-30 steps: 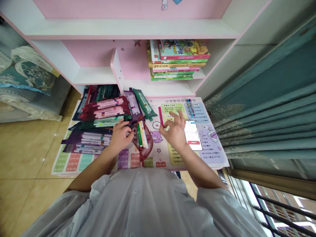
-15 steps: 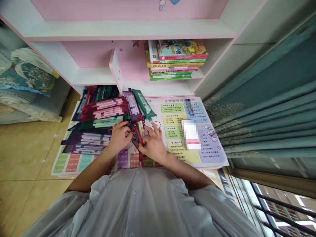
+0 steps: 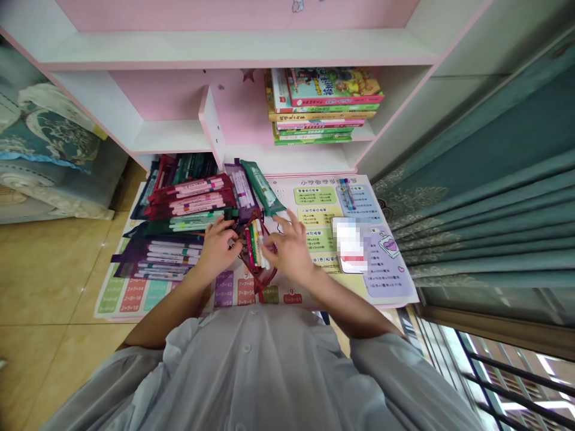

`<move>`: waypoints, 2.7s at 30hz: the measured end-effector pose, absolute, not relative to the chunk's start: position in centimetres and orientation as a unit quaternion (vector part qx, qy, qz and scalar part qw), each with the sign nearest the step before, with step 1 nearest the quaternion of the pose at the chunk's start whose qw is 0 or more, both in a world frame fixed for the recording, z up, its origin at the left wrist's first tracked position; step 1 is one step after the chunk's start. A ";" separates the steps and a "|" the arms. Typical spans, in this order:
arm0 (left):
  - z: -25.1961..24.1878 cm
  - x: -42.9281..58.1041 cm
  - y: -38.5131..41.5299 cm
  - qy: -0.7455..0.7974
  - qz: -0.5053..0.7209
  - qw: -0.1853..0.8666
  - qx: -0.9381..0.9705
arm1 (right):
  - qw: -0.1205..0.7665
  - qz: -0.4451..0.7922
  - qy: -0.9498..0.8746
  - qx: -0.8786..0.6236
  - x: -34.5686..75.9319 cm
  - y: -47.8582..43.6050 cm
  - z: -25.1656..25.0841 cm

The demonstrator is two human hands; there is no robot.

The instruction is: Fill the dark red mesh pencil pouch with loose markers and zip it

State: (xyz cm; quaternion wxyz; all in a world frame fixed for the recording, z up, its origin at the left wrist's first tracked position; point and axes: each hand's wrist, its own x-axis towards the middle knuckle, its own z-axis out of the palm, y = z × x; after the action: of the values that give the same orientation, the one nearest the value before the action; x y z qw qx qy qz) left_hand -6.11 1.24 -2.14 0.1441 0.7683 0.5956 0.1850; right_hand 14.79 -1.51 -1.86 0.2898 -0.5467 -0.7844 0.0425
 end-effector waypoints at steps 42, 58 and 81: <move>-2.5 -6.3 1.4 0.590 0.185 0.155 0.771 | 0.045 0.041 -0.491 -0.869 34.3 10.7 -6.6; -2.5 -6.3 1.4 0.586 0.189 0.147 0.774 | 0.056 0.064 -0.483 -0.872 34.0 10.6 -6.1; -2.7 -6.4 1.5 0.585 0.188 0.154 0.774 | 0.165 0.016 -0.521 -0.837 31.4 8.8 -3.9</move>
State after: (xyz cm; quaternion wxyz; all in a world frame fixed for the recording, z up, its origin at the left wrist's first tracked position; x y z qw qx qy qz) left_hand -6.41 1.48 -2.66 0.1536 0.7741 0.5846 0.1884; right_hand 31.44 8.81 -3.89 0.1653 -0.8373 -0.5209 0.0157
